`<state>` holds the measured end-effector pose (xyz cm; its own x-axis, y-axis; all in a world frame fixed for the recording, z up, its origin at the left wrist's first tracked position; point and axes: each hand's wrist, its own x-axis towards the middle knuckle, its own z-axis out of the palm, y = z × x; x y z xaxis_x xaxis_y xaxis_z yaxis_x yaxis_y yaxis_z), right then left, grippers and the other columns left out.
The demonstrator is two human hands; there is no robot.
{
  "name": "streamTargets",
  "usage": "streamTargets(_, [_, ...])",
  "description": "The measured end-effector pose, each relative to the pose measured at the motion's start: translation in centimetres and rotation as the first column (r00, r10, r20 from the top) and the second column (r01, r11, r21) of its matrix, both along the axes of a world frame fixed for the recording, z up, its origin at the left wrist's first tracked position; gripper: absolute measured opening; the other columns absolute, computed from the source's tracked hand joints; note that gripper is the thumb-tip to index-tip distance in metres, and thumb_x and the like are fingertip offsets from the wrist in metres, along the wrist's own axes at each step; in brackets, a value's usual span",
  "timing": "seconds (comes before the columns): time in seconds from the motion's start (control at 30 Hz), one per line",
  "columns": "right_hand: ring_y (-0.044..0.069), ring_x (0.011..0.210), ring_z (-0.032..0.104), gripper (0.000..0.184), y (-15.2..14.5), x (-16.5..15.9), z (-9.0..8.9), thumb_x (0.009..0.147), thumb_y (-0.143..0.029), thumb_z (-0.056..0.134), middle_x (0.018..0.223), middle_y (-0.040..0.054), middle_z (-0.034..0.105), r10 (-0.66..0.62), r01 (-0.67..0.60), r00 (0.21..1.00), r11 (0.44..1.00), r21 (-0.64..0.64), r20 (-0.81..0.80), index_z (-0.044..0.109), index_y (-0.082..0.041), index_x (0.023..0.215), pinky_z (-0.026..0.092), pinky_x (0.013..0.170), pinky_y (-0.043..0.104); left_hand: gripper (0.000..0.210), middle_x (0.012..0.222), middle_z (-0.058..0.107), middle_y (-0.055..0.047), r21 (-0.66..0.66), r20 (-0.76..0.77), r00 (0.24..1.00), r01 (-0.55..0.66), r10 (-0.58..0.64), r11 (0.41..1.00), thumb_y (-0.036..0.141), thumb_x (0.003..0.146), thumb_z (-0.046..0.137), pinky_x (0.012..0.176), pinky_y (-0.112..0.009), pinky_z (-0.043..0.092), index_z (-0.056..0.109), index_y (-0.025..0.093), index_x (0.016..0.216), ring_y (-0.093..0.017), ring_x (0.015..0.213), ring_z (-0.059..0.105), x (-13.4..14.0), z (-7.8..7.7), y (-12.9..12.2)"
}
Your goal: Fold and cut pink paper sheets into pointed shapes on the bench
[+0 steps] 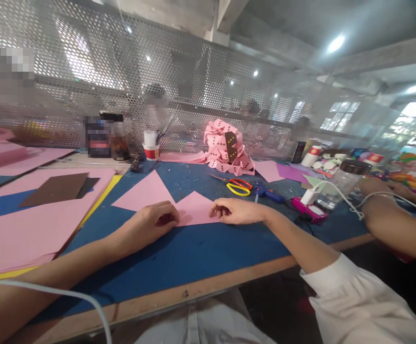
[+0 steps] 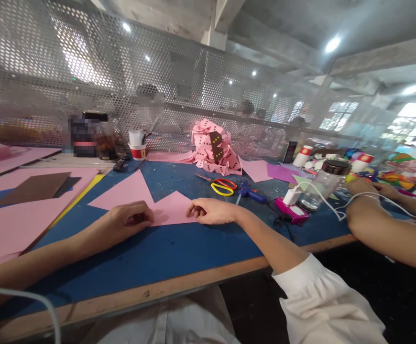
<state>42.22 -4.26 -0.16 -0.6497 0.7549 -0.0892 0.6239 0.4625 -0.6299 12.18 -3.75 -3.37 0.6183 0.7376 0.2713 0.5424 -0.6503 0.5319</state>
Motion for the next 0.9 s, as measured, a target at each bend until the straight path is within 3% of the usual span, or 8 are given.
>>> streamTargets(0.4, [0.012,0.086,0.059,0.051,-0.1,2.4,0.2,0.07,0.006,0.047,0.098,0.0041,0.065,-0.002,0.002,1.0,0.999,-0.039,-0.002,0.066,-0.014,0.112,0.047,0.073,0.021,0.014,0.086,0.066,-0.001,0.005,0.0,1.0,0.003,-0.003,1.0,0.031,0.088,0.054,0.069,-0.026,0.046,0.065,0.023,0.087,-0.017,0.073,0.058,-0.2,-0.4,0.3])
streamTargets(0.7, [0.012,0.085,0.058,0.051,-0.1,4.0,1.0,0.071,0.006,0.045,0.098,0.0041,0.063,0.004,0.001,0.996,0.999,-0.051,0.085,0.063,-0.013,0.115,0.046,0.071,0.022,0.014,0.088,0.066,-0.001,-0.006,0.009,1.0,0.009,-0.009,1.0,0.032,0.089,0.055,0.069,-0.026,0.046,0.066,0.023,0.088,-0.017,0.075,0.059,-0.2,-0.8,0.7])
streamTargets(0.9, [0.012,0.083,0.057,0.046,0.0,5.1,1.2,0.07,0.007,0.043,0.096,0.0032,0.063,-0.016,0.012,0.994,0.999,0.034,0.108,0.066,-0.015,0.104,0.044,0.07,0.022,0.013,0.087,0.067,0.0,-0.003,0.011,1.0,0.003,-0.002,1.0,0.03,0.088,0.055,0.069,-0.026,0.046,0.066,0.023,0.087,-0.017,0.075,0.06,-0.5,-0.8,0.5])
